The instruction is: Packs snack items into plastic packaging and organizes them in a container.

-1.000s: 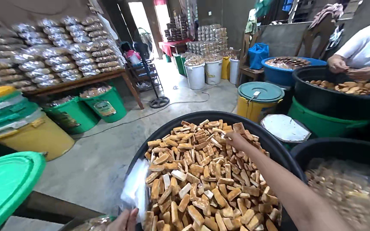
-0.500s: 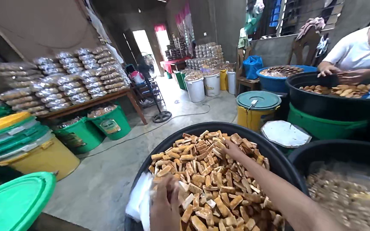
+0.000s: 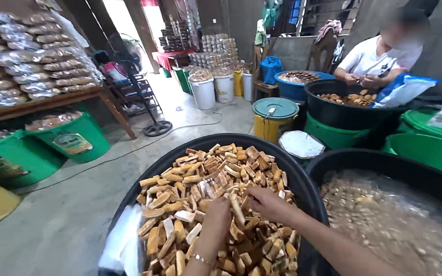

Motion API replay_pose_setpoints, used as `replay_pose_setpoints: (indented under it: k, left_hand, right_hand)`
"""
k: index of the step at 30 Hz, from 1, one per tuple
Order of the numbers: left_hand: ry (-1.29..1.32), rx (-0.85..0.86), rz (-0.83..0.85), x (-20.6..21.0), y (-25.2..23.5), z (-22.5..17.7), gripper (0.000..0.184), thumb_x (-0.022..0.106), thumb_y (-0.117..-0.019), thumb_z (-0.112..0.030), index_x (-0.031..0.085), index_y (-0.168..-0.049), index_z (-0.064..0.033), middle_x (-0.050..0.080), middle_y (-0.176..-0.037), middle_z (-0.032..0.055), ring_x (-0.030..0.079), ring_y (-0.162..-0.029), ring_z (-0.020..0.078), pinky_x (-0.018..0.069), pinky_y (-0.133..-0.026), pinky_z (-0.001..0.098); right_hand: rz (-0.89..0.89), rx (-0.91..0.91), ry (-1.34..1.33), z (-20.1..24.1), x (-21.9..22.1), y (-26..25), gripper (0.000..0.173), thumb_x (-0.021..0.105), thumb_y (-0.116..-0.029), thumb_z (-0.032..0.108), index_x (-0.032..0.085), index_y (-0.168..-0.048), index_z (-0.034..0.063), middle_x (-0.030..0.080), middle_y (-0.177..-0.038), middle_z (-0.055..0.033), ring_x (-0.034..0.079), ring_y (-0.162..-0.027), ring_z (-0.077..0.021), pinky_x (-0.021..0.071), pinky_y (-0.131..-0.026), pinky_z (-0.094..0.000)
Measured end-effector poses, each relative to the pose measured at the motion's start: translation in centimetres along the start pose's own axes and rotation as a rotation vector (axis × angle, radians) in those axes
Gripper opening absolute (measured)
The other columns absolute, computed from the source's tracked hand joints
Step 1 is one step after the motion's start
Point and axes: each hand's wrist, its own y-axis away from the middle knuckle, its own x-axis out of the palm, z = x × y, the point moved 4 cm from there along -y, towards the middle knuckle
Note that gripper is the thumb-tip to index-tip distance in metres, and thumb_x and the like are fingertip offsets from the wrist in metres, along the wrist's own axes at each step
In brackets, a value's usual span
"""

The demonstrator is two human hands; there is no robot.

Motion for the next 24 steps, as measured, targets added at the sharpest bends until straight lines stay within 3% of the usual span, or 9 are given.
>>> replay_pose_setpoints:
  k: [5, 8, 10, 13, 15, 17, 19, 21, 24]
  left_hand:
    - [0.134, -0.065, -0.042, -1.0, 0.1, 1.9, 0.031, 0.052, -0.1015, -0.003, 0.063, -0.129, 0.0017, 0.059, -0.136, 0.0239, 0.059, -0.125, 0.0393, 0.0457, -0.107, 0.0528]
    - [0.192, -0.114, -0.307, -3.8, 1.3, 3.8, 0.033, 0.048, -0.1011, 0.001, 0.063, -0.13, 0.002, 0.059, -0.136, 0.0244, 0.057, -0.127, 0.0391, 0.0443, -0.108, 0.0532]
    - [0.273, -0.11, -0.584, -5.2, 2.4, 5.3, 0.032, 0.05, -0.0992, 0.003, 0.068, -0.125, -0.0007, 0.064, -0.129, 0.0212, 0.063, -0.118, 0.0356, 0.0501, -0.1, 0.0523]
    - [0.321, -0.104, -0.852, -6.0, 3.6, 6.7, 0.03, 0.049, -0.0981, 0.005, 0.07, -0.119, 0.0001, 0.066, -0.122, 0.02, 0.067, -0.099, 0.0312, 0.0541, -0.084, 0.048]
    - [0.332, -0.079, -0.921, -6.1, 3.7, 6.7, 0.03, 0.049, -0.0984, 0.004, 0.069, -0.121, 0.0, 0.066, -0.125, 0.0188, 0.067, -0.1, 0.0287, 0.0542, -0.083, 0.0441]
    - [0.324, -0.048, -0.93, -5.9, 3.8, 6.2, 0.03, 0.048, -0.0996, 0.003, 0.068, -0.122, -0.0011, 0.064, -0.129, 0.0177, 0.067, -0.102, 0.0272, 0.0549, -0.083, 0.0414]
    - [0.311, -0.002, -0.918, -5.6, 3.9, 5.6, 0.031, 0.049, -0.0989, 0.005, 0.067, -0.123, -0.0024, 0.062, -0.133, 0.0168, 0.067, -0.104, 0.027, 0.0556, -0.084, 0.0405]
    - [0.309, 0.038, -0.901, -5.3, 4.0, 5.2, 0.033, 0.049, -0.0979, 0.006, 0.067, -0.124, -0.0026, 0.062, -0.134, 0.0173, 0.066, -0.11, 0.0293, 0.0554, -0.088, 0.043]
    - [0.318, 0.082, -0.887, -5.1, 3.9, 4.5, 0.03, 0.051, -0.098, 0.006, 0.066, -0.124, -0.0012, 0.062, -0.133, 0.0193, 0.067, -0.106, 0.0306, 0.0564, -0.087, 0.0433]
  right_hand:
    - [0.101, 0.096, 0.079, -0.9, 1.9, -0.2, 0.035, 0.051, -0.1044, 0.007, 0.058, -0.137, -0.0019, 0.058, -0.137, -0.0271, 0.058, -0.127, -0.0415, 0.0449, -0.108, -0.0569]
    - [-0.021, 0.15, 0.029, -2.4, 0.7, 0.0, 0.035, 0.057, -0.1013, 0.008, 0.059, -0.134, -0.004, 0.061, -0.132, -0.027, 0.06, -0.122, -0.0392, 0.0464, -0.106, -0.0529]
    - [-0.084, 0.133, 0.029, -2.4, 0.5, 0.3, 0.036, 0.054, -0.1026, 0.011, 0.058, -0.136, -0.0004, 0.06, -0.132, -0.025, 0.061, -0.118, -0.037, 0.0481, -0.103, -0.0508]
    - [-0.198, -0.087, 0.041, -0.9, 2.0, 1.7, 0.034, 0.052, -0.1016, 0.01, 0.065, -0.131, 0.0025, 0.064, -0.124, -0.0229, 0.066, -0.101, -0.0321, 0.0545, -0.09, -0.0452]
    - [-0.304, -0.295, 0.072, 0.8, 3.6, 2.8, 0.028, 0.055, -0.0989, 0.005, 0.069, -0.122, 0.0007, 0.066, -0.113, -0.0225, 0.069, -0.087, -0.0298, 0.0593, -0.078, -0.0422]
    - [-0.316, -0.487, 0.159, 2.4, 6.1, 3.8, 0.024, 0.058, -0.0974, 0.001, 0.071, -0.118, 0.001, 0.067, -0.108, -0.022, 0.071, -0.086, -0.0315, 0.0621, -0.073, -0.0432]
    - [-0.227, -0.65, 0.245, 3.1, 8.6, 4.7, 0.023, 0.062, -0.096, 0.001, 0.07, -0.117, 0.0023, 0.068, -0.111, -0.0213, 0.072, -0.095, -0.0336, 0.0626, -0.077, -0.0441]
    - [-0.15, -0.73, 0.321, 3.4, 10.3, 5.4, 0.024, 0.07, -0.0939, 0.014, 0.069, -0.115, 0.002, 0.068, -0.112, -0.0191, 0.07, -0.103, -0.0338, 0.0607, -0.087, -0.0429]
    - [0.006, -0.631, 0.391, 4.4, 11.0, 5.8, 0.039, 0.08, -0.0868, 0.022, 0.065, -0.114, -0.0011, 0.064, -0.12, -0.0235, 0.066, -0.11, -0.0403, 0.0568, -0.093, -0.0498]
